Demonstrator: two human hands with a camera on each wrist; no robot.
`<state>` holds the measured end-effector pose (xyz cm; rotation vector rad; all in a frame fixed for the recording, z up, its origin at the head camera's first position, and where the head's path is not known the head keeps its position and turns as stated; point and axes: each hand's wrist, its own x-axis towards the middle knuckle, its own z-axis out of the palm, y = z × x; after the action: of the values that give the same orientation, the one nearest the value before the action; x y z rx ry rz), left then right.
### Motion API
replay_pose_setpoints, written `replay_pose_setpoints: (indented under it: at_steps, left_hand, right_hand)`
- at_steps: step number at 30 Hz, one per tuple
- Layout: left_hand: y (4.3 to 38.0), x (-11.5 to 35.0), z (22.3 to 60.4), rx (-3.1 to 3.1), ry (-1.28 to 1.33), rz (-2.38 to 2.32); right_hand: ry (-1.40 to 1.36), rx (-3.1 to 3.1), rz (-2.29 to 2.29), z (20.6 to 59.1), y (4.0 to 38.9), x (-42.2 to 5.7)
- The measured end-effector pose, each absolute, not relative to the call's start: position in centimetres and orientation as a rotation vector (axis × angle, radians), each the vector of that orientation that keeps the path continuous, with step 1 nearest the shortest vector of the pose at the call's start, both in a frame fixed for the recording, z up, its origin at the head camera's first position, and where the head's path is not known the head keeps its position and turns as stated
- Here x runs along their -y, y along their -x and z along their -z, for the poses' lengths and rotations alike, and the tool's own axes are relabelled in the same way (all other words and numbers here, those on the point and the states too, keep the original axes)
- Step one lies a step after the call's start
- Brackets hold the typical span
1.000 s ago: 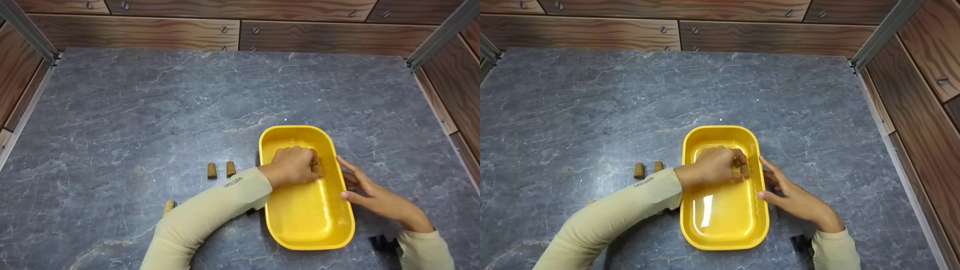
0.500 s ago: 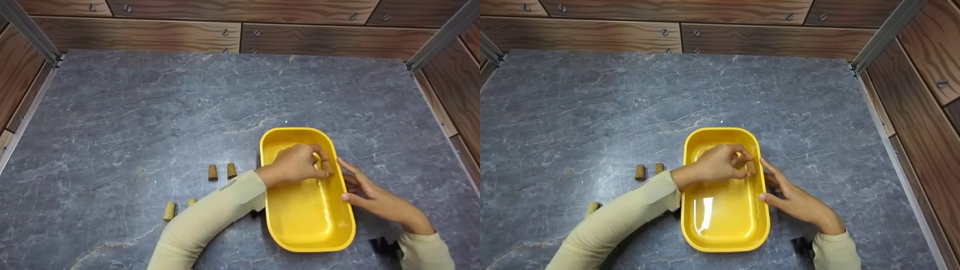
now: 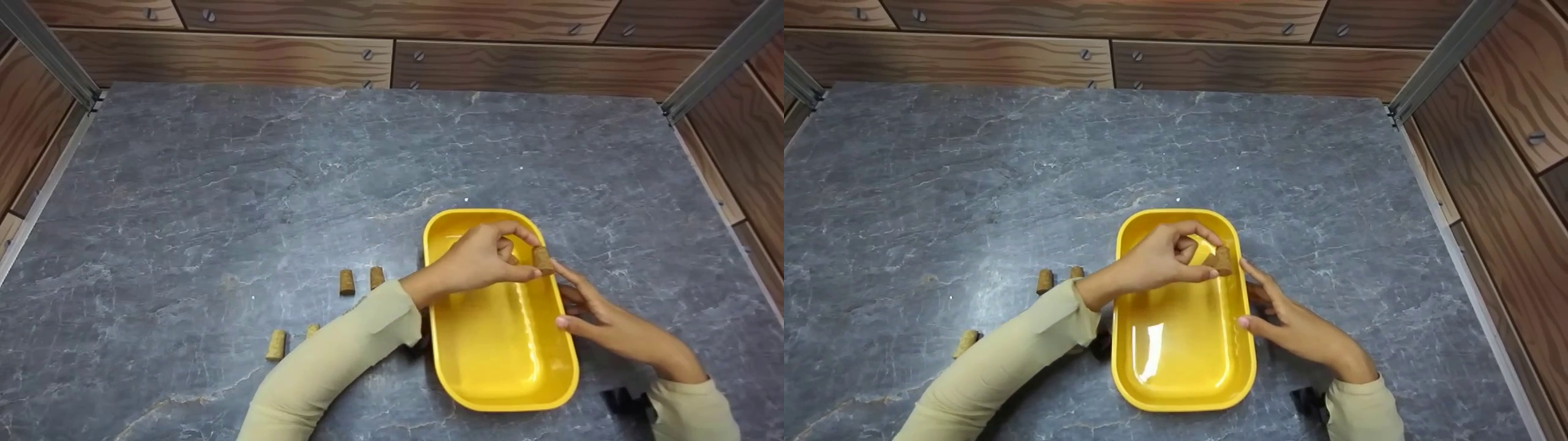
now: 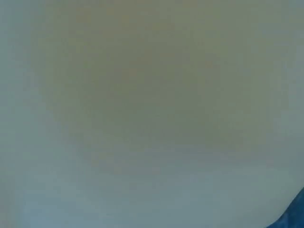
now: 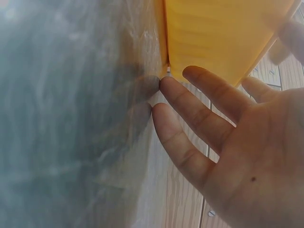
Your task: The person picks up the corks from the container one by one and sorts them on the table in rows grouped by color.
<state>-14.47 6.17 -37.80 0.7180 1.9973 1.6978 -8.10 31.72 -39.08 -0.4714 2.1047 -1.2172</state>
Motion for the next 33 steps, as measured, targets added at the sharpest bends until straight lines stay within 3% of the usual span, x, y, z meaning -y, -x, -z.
replay_pose_setpoints:
  at_steps: [21,33]
  left_hand:
    - [11.8,0.9,35.1,-1.956,-0.825,-1.799]
    - [11.5,8.1,34.8,-2.055,-0.637,-1.803]
  right_hand:
    - [0.505,-2.097,1.25,39.3,8.1,-31.8]
    - [0.523,-2.031,1.305,39.3,8.1,-32.0]
